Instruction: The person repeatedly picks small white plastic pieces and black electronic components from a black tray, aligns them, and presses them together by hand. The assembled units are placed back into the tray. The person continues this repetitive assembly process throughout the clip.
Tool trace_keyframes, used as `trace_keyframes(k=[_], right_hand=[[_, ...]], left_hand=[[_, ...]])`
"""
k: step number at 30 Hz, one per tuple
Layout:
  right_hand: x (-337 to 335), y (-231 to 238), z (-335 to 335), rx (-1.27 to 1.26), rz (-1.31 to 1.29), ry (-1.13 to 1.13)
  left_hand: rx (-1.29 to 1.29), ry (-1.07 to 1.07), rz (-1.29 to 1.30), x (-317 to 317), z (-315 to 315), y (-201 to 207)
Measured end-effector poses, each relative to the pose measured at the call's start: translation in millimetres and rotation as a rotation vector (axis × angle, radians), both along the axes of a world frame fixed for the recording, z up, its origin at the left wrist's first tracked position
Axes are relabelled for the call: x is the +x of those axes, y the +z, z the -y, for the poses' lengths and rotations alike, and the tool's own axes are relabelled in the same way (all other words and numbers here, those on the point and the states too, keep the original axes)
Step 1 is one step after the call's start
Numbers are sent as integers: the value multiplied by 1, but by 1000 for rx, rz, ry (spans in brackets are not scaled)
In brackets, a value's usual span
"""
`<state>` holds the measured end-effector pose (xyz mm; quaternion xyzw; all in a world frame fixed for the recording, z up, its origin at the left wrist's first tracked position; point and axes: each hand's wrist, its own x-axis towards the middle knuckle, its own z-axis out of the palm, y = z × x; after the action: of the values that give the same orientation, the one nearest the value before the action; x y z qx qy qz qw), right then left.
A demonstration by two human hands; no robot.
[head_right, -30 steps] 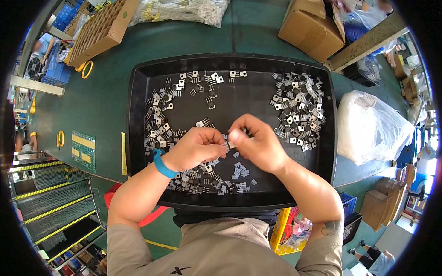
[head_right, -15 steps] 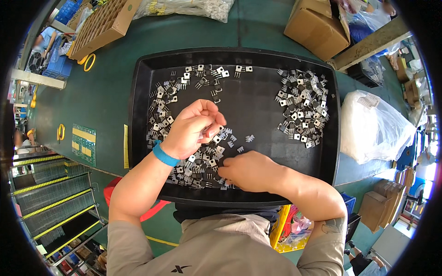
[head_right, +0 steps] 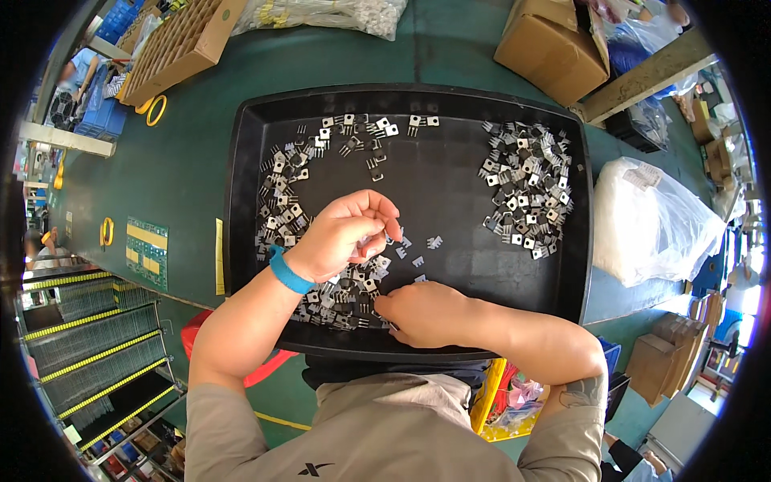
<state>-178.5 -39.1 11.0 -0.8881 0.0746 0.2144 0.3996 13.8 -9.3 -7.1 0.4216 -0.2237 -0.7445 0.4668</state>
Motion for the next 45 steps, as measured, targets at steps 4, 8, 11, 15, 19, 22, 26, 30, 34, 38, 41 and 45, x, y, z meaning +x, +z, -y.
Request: trace_keyframes(k=[4,8,11,15,19,22,26,30,34,38,41,45], right_hand=[[-3,18,25,146,334,-366],[-3,24,34,-206,677,-741],[-1,18,34,-249,723,-627],[-4,22,36,-105,622,-672],[-5,20,40,81,582,-910],[-6,17,43,113,580,-1053],[-12,24,44,123,532,-1049],[-8,34,42,107,627,-807],[-6,39,40,33,462,-720],[-7,21,37,-44,659,-706],[-6,25,37,-20,620,-758],[-9,35,38,115,503,-953]], left_hand=[[37,-50,34,1,-3,0],[66,-139,-6,-6,-6,8],[-25,-178,-88,-12,-8,5],[-37,-117,-80,-12,-8,-3],[-31,-78,-144,-9,-8,-4],[-33,-39,-136,-8,-7,0],[-49,22,-166,-7,-4,2],[-79,46,-136,-7,-4,0],[-87,19,-106,-3,-5,-3],[-34,29,-184,-5,-4,2],[-49,22,-91,-6,-5,-1],[-43,53,-64,-9,-5,4]])
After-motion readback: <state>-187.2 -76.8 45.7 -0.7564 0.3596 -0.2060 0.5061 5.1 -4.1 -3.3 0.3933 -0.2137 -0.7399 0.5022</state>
